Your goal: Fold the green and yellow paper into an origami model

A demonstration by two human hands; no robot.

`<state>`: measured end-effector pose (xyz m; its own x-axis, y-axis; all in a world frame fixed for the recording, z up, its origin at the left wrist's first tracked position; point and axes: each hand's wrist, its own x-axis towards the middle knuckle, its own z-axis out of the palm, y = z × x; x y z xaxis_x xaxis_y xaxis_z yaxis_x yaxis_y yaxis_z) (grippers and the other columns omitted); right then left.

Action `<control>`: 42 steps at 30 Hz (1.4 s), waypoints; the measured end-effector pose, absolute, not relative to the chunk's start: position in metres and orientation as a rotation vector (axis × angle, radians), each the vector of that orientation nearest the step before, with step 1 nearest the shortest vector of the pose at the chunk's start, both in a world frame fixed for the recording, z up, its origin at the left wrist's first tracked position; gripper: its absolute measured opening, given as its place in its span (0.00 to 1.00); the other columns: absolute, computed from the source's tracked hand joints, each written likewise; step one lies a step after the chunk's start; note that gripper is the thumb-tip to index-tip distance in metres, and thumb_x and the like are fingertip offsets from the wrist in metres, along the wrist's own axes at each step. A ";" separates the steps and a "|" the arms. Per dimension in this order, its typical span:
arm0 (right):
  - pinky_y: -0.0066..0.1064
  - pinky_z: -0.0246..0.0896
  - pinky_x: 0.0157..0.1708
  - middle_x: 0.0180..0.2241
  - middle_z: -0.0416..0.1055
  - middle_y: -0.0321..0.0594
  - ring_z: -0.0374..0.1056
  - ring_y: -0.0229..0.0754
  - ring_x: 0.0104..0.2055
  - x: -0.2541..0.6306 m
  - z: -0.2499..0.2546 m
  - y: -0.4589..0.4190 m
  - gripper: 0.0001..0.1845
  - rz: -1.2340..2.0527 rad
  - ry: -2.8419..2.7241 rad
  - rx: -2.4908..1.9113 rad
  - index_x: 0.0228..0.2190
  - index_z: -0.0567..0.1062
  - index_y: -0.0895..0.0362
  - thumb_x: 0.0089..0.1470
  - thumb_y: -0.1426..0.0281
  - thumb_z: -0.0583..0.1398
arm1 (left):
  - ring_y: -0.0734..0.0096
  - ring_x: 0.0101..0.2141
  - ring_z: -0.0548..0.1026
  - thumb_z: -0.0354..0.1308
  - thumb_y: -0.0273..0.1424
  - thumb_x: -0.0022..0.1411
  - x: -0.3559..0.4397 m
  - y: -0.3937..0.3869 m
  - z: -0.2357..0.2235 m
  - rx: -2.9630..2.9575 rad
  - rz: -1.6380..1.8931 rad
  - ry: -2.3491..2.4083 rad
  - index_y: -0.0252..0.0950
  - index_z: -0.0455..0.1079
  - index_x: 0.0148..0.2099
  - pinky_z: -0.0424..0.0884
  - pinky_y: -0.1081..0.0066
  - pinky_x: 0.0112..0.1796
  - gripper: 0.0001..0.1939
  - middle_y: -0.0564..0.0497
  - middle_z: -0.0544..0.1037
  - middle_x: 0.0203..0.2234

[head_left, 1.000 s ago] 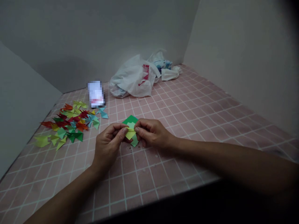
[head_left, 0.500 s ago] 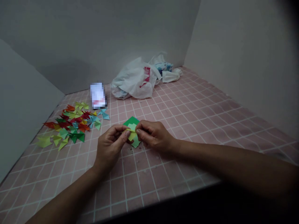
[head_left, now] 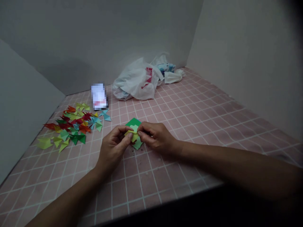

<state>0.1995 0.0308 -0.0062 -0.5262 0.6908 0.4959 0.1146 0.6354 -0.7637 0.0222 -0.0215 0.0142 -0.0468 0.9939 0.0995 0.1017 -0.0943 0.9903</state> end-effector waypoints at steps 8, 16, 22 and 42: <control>0.26 0.57 0.30 0.26 0.72 0.34 0.65 0.33 0.27 0.200 -0.005 0.027 0.08 0.859 -2.019 -0.601 0.29 0.70 0.58 0.61 0.74 0.55 | 0.76 0.25 0.76 0.66 0.32 0.59 0.021 -0.022 0.010 1.372 1.170 1.269 0.36 0.73 0.41 0.72 0.77 0.28 0.09 0.55 0.79 0.24; 0.26 0.59 0.31 0.27 0.73 0.36 0.68 0.34 0.28 0.200 -0.007 0.027 0.09 0.903 -2.018 -0.604 0.30 0.72 0.58 0.63 0.73 0.55 | 0.76 0.23 0.76 0.64 0.32 0.61 0.024 -0.022 0.015 1.407 1.173 1.272 0.35 0.74 0.35 0.73 0.77 0.27 0.05 0.55 0.78 0.21; 0.26 0.59 0.31 0.28 0.74 0.36 0.68 0.33 0.29 0.200 -0.007 0.027 0.08 0.909 -2.010 -0.567 0.31 0.72 0.59 0.63 0.73 0.55 | 0.76 0.22 0.77 0.64 0.32 0.61 0.022 -0.023 0.015 1.416 1.178 1.310 0.36 0.74 0.35 0.74 0.77 0.26 0.05 0.56 0.78 0.21; 0.28 0.53 0.30 0.26 0.68 0.36 0.63 0.35 0.27 0.200 -0.004 0.031 0.11 0.980 -2.090 -0.681 0.27 0.69 0.58 0.61 0.71 0.54 | 0.75 0.24 0.73 0.64 0.35 0.61 0.013 -0.015 0.014 1.548 1.068 1.332 0.36 0.74 0.34 0.69 0.77 0.26 0.07 0.55 0.76 0.24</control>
<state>0.1998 0.0309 -0.0042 -0.6023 0.7011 0.3818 0.1549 0.5718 -0.8057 0.0133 -0.0145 0.0143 0.0836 0.9924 0.0908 0.3039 -0.1122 0.9461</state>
